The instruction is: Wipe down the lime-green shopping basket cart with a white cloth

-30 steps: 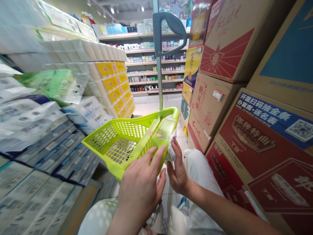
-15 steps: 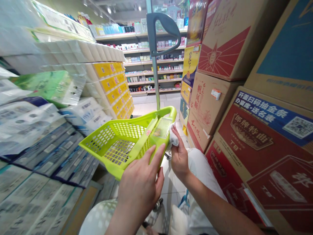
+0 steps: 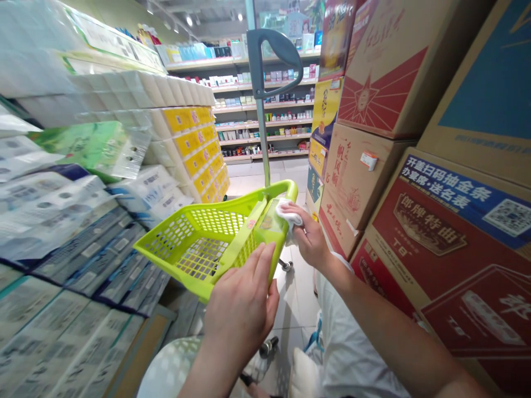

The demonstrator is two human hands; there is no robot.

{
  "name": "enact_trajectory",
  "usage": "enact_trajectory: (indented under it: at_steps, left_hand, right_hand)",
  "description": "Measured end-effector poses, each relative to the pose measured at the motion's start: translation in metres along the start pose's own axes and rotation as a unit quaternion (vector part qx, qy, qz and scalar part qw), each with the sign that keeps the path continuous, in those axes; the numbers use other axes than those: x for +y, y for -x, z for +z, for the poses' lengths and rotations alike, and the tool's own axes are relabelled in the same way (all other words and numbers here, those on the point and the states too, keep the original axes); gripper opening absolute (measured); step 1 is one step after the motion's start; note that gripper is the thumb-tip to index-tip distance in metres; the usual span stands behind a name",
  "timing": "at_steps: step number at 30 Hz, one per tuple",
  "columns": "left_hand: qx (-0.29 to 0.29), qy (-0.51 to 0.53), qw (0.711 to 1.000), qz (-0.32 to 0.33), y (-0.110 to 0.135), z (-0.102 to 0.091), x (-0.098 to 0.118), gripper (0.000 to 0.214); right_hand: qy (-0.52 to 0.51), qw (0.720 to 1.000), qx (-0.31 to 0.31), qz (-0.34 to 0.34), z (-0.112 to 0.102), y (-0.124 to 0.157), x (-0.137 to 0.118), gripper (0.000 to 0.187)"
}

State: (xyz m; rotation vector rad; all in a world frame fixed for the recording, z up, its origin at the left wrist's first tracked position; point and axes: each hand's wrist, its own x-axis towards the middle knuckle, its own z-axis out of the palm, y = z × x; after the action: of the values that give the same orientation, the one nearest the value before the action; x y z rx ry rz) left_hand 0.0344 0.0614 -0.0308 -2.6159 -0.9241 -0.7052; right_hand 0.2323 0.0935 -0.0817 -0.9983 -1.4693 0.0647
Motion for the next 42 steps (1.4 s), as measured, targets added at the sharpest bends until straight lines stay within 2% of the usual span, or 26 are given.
enact_trajectory:
  at_steps: [5,7,10,15,19,26,33,39,42]
  left_hand:
    - [-0.001,-0.020,1.000,-0.004,0.001,0.001,0.001,0.053]
    - [0.001,-0.024,1.000,0.000,0.002,0.001,0.000,0.052]
    - [-0.001,-0.029,1.000,0.005,0.003,0.000,-0.001,0.048]
    - [-0.007,-0.036,0.999,0.009,0.004,0.001,-0.002,0.048]
    - [-0.004,-0.020,1.000,0.009,0.004,0.000,-0.005,0.050]
    - [0.008,0.008,1.000,0.024,0.006,-0.003,-0.018,0.041]
    - [0.018,0.029,0.999,0.000,0.010,-0.008,-0.043,0.038]
    - [-0.032,0.003,0.996,-0.083,0.011,-0.008,-0.066,0.042]
    - [-0.044,-0.022,0.996,-0.079,0.010,-0.007,-0.076,0.041]
  right_hand:
    - [0.032,0.992,-0.087,-0.081,0.000,0.003,-0.018,0.030]
    - [0.049,0.987,-0.118,-0.099,-0.002,-0.001,-0.017,0.029]
    - [0.071,0.986,-0.131,-0.074,-0.008,-0.023,0.002,0.029]
    - [0.152,0.976,-0.152,0.036,-0.018,-0.072,0.050,0.034]
    - [0.215,0.960,-0.181,0.020,-0.018,-0.089,0.070,0.029]
    - [0.222,0.963,-0.154,-0.017,-0.013,-0.081,0.067,0.024]
    - [0.221,0.967,-0.127,-0.023,-0.013,-0.070,0.057,0.025]
    - [0.207,0.973,-0.096,-0.024,-0.009,-0.058,0.050,0.027]
    - [0.184,0.981,-0.056,-0.038,-0.002,-0.043,0.038,0.031]
